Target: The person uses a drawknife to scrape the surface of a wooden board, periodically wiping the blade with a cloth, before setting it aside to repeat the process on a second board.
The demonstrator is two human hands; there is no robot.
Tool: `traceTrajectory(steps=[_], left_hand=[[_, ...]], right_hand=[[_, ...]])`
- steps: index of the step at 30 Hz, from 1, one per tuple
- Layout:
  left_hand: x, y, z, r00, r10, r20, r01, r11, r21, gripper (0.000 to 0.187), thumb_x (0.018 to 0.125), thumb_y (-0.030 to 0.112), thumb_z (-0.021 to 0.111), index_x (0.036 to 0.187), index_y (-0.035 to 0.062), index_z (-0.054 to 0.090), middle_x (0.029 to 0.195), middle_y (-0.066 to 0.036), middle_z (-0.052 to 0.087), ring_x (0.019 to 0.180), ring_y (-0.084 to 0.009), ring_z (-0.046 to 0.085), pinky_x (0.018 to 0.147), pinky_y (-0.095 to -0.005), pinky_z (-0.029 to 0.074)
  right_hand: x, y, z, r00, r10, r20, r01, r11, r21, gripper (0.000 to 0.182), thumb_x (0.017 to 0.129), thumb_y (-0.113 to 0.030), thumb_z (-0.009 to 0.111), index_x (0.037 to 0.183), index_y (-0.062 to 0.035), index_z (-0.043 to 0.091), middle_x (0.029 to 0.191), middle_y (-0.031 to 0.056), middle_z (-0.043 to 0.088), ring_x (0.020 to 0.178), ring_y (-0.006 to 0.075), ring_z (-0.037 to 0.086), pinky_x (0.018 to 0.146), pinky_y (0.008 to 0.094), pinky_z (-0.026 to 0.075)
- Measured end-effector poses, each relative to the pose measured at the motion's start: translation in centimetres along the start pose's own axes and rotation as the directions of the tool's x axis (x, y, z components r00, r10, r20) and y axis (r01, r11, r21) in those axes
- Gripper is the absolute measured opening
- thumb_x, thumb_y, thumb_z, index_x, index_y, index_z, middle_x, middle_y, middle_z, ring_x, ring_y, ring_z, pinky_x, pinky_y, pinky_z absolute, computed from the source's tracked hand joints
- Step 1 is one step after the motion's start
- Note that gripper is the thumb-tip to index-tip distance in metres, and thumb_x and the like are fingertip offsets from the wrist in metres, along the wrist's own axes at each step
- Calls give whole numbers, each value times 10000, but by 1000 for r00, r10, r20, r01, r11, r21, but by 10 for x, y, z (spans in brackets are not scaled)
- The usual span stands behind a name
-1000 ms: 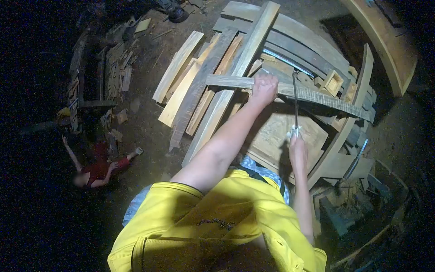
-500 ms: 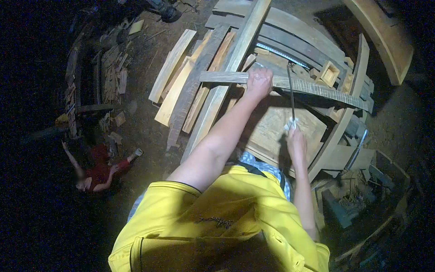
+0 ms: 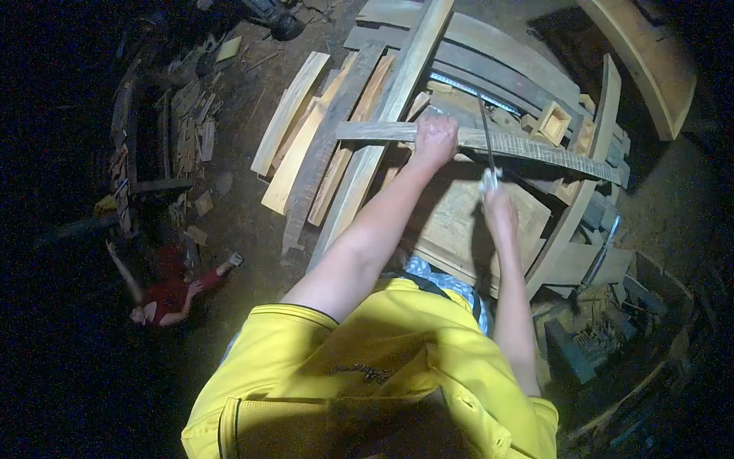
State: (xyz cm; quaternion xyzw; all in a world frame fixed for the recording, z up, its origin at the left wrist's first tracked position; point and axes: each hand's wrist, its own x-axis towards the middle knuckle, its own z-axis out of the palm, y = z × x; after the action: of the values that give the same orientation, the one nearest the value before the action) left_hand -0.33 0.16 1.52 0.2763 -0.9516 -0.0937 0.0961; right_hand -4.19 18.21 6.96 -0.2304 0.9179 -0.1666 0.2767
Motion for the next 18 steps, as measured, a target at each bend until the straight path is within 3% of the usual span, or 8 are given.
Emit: traceTrajectory(steps=[2,4,6,9,11,15,18], left_hand=[[-3,-3,5,996,8,-92,-15,998,-68,125,693,136,566,801,83,601,791,-104,611,784,-267,598,760,-419,389],[-4,-6,11,995,7,-96,-11,999,-42,130,702,141,557,808,83,602,796,-105,610,786,-268,595,774,-424,381],[-1,-5,16,995,-5,-103,2,999,-32,135,710,145,547,816,82,602,802,-106,608,788,-268,592,789,-429,373],[-1,-4,18,998,-13,-61,12,1000,-18,124,710,149,544,803,87,596,805,-106,603,776,-270,585,797,-434,357],[-5,-1,14,999,-24,-43,24,1000,-13,118,708,148,547,798,90,596,805,-106,604,783,-267,586,794,-430,356],[-2,-3,11,999,-3,-32,3,1000,6,113,740,148,528,811,94,596,806,-94,598,790,-233,578,746,-399,350],[-2,-4,16,998,5,-55,-4,1000,13,110,740,152,529,811,99,595,804,-93,597,789,-230,575,751,-401,349]], right_hand=[[46,-6,9,989,-138,-61,136,990,-36,451,920,-335,318,925,39,570,829,279,592,825,450,565,698,497,433],[46,-10,8,996,-87,-2,87,996,-8,429,918,-325,323,938,24,572,843,277,590,833,450,564,705,506,433],[18,9,13,991,-115,-65,118,992,45,417,919,-324,326,952,10,572,846,282,586,836,445,566,707,512,433],[-27,38,19,999,-29,24,30,999,-21,407,921,-322,325,984,2,562,839,282,584,830,436,570,702,513,427],[-42,34,14,1000,-20,-25,19,1000,-25,393,921,-319,324,1020,-15,553,859,282,583,840,430,570,704,512,423],[31,-1,10,993,-112,-37,111,993,-30,400,922,-317,322,1035,-4,543,877,278,585,849,434,565,712,516,418],[27,-4,6,993,-114,-28,113,993,-42,402,923,-316,313,1040,-8,544,891,281,583,874,440,556,729,509,420]])
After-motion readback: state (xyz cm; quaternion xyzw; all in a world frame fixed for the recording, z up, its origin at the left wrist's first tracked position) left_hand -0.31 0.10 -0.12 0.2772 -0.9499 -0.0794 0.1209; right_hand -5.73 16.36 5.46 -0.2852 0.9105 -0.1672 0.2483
